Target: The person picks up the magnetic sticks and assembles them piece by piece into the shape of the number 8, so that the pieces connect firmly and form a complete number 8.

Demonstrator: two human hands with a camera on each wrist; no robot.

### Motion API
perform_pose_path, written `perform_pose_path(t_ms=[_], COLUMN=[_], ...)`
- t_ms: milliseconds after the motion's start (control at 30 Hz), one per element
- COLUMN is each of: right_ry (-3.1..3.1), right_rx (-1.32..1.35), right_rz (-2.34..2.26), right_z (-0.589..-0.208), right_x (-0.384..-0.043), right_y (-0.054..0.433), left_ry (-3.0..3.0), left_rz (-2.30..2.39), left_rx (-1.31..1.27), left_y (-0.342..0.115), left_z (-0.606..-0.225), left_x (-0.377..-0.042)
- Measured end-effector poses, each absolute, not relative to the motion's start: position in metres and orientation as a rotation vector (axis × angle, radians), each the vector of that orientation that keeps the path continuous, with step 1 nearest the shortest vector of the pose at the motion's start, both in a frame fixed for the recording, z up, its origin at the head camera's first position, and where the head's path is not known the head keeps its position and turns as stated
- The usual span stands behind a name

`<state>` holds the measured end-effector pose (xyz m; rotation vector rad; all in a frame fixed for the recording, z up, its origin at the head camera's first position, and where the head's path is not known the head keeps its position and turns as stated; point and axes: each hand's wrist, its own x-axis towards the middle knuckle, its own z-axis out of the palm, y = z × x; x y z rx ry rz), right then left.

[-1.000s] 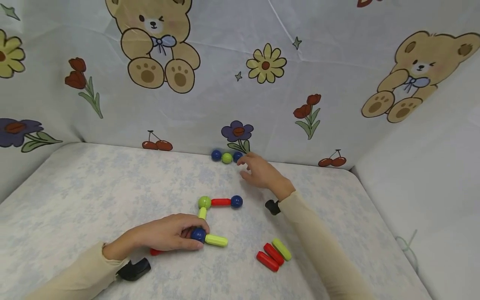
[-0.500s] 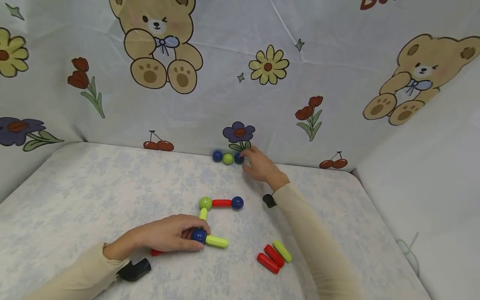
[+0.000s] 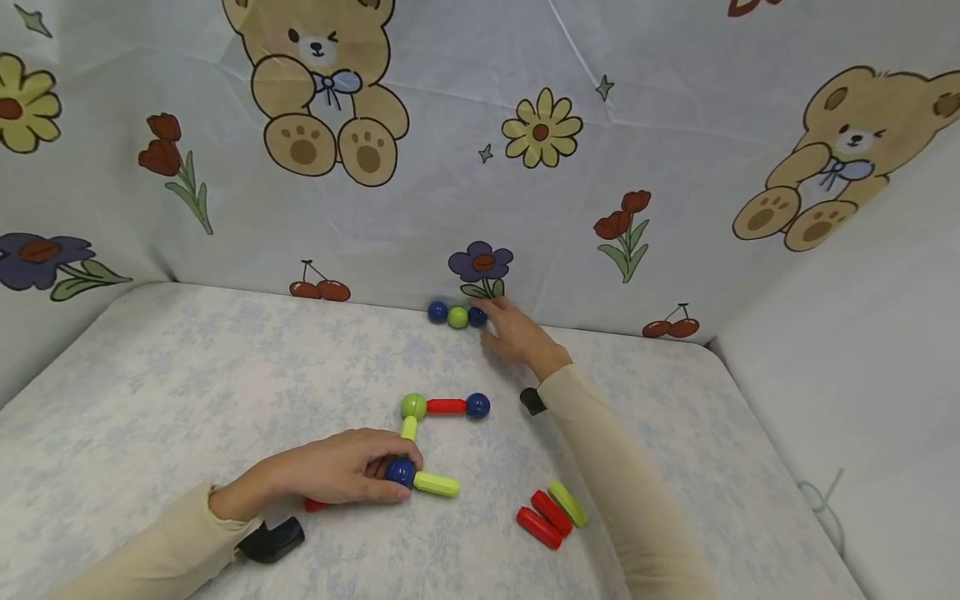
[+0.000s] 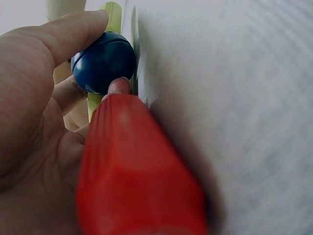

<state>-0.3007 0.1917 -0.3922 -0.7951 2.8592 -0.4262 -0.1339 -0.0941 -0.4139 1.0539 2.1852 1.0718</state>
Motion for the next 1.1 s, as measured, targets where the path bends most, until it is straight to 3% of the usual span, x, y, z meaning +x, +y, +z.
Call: perform_pose_path(t_ms=[300,733,1100], right_ry=[2.912,2.899,2.927], right_rx=[-0.826,-0.553,-0.564], right_rz=[-0.373,-0.463,-0.539], right_z=[-0.394,-0.387,-0.387], right_x=[-0.296,-0.278,-0.253], right_y=[0.193,0.202,0.213], left_ry=[2.198,2.185,2.193], left_rz=[1.053,1.072,1.062], left_rx=[1.060,1.044,1.023], left_y=[-0.093,-0.095,-0.093], left_z=[-0.416,-0.413,-0.413], left_x=[-0.134,-0.132,-0.134])
